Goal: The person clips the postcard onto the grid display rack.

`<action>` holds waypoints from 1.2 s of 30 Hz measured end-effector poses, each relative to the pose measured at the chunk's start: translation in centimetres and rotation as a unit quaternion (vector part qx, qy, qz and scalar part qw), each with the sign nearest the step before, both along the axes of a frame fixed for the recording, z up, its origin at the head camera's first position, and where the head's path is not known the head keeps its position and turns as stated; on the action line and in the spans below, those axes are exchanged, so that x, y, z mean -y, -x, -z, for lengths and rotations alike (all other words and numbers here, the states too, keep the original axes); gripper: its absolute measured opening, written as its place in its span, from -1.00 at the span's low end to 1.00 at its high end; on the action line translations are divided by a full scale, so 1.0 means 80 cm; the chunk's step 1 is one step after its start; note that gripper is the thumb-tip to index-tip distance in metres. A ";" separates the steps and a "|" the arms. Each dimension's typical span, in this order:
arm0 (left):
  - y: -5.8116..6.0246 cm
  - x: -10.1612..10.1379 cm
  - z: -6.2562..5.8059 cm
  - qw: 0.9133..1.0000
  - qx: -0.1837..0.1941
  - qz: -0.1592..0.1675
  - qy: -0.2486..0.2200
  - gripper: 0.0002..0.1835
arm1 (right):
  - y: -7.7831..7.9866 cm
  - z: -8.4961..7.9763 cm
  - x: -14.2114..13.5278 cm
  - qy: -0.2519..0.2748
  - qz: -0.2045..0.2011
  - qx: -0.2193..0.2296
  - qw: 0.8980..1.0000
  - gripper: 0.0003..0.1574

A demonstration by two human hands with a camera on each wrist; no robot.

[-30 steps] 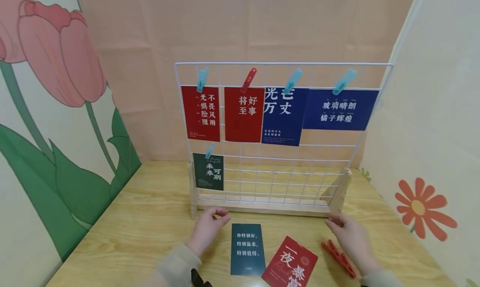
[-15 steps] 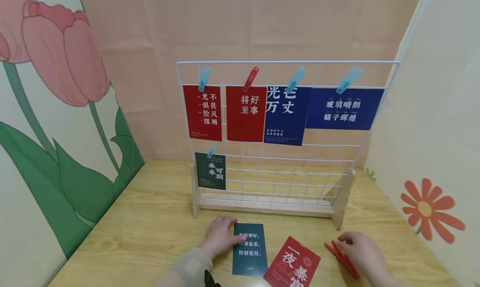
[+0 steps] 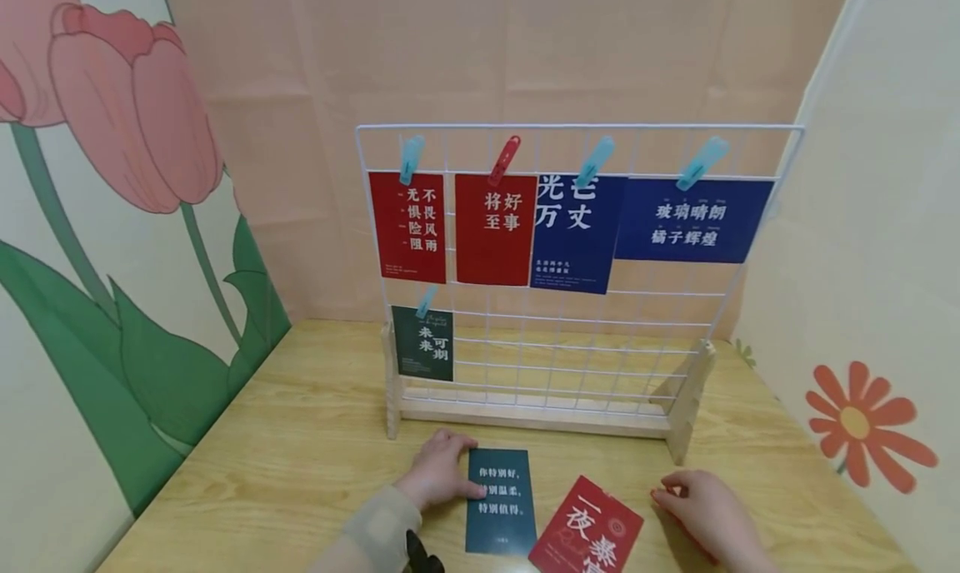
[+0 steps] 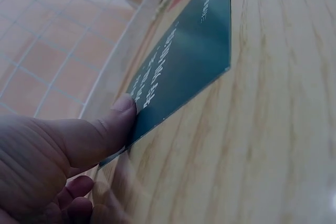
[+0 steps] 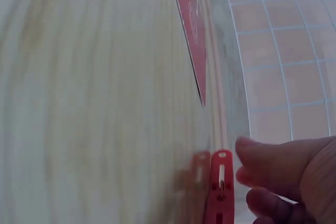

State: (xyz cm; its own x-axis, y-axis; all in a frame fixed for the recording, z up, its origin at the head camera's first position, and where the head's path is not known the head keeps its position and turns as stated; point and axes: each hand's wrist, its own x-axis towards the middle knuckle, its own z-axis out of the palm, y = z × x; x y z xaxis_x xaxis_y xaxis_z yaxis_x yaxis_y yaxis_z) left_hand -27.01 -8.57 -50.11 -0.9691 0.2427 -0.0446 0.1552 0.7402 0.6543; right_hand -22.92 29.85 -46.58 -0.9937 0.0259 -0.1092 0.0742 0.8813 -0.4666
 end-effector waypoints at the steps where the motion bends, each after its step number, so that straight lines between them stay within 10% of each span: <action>1: 0.000 0.000 -0.001 1.000 0.002 0.001 -0.002 -0.20 | 0.000 0.001 0.001 0.001 -0.001 -0.002 1.000 -0.48; 8: -0.005 0.000 -0.008 1.000 0.008 0.007 -0.009 -0.17 | -0.002 0.009 0.006 -0.001 -0.009 -0.004 1.000 -0.82; 36: -0.005 0.003 -0.024 0.999 0.024 0.033 0.027 -0.27 | -0.007 0.000 0.005 -0.021 0.014 -0.036 0.999 -0.84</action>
State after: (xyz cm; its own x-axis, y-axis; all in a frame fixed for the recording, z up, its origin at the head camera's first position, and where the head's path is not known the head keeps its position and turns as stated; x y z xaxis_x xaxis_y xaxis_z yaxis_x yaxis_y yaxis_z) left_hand -26.60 -8.80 -48.19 -0.9473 0.3027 -0.1050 0.1750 0.7634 0.6218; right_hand -22.39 29.42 -46.61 -0.9978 0.0569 -0.0350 0.0665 0.8983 -0.4344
